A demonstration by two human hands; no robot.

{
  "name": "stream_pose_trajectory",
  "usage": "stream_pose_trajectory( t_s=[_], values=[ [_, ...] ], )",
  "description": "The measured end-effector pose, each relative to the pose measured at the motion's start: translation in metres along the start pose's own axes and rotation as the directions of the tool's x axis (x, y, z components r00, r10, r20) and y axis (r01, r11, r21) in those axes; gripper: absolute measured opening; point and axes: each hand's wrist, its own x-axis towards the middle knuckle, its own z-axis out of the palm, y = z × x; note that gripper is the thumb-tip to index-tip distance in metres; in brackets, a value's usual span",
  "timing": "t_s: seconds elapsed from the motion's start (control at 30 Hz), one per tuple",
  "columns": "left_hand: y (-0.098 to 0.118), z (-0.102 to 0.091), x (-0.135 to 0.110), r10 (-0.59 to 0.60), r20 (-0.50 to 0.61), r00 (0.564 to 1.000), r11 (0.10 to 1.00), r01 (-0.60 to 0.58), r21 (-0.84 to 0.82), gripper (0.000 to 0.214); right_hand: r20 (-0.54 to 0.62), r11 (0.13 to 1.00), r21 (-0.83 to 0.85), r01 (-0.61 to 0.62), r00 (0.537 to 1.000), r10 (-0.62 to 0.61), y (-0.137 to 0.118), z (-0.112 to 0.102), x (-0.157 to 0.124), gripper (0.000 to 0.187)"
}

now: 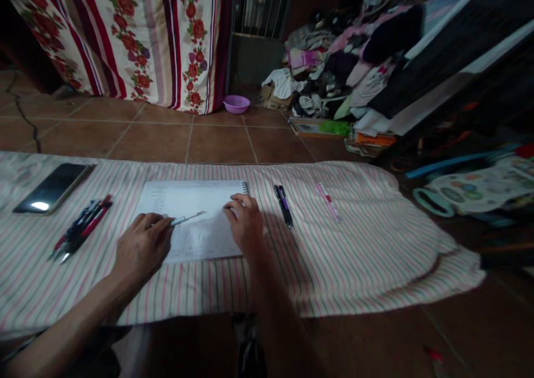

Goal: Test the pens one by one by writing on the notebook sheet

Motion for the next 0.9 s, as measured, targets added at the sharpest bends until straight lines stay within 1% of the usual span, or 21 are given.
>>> stream_pose_trajectory(
  t_s=[0.1,0.17,0.4,0.6,0.73,0.83,0.9],
  values=[
    [0.0,0.0,-0.001,0.001,-0.013,1.0,1.0,-0.001,0.003,0.025,-0.058,0.992,-0.063,-0.112,0.992,0.108,0.009,0.005,0.006,0.008],
    [0.0,0.0,-0.001,-0.001,-0.014,1.0,1.0,0.001,-0.002,0.025,-0.068,0.986,-0.08,-0.145,0.988,0.14,0.012,0.008,0.007,0.009],
    [0.0,0.0,0.0,-0.007,-0.009,1.0,1.0,0.007,0.001,0.024,-0.008,0.972,-0.032,-0.231,0.973,0.231,0.008,0.015,0.007,0.012],
    [0.001,-0.001,0.0,-0.005,0.001,1.0,1.0,0.005,0.011,0.024,0.023,0.976,-0.029,-0.214,0.976,0.215,0.002,0.017,0.008,0.013],
    [0.0,0.0,0.0,-0.002,-0.005,1.0,1.0,0.002,0.019,0.024,0.023,0.98,-0.038,-0.194,0.981,0.195,0.005,0.017,0.007,0.018],
    [-0.001,0.001,0.0,-0.002,-0.004,1.0,1.0,0.002,0.021,0.023,0.001,0.982,-0.028,-0.184,0.983,0.184,0.009,0.018,0.006,0.02],
    [0.0,0.001,0.0,-0.003,0.0,1.0,1.0,0.003,0.019,0.023,-0.034,0.982,0.016,-0.188,0.982,0.188,0.011,0.018,0.006,0.021]
  ],
)
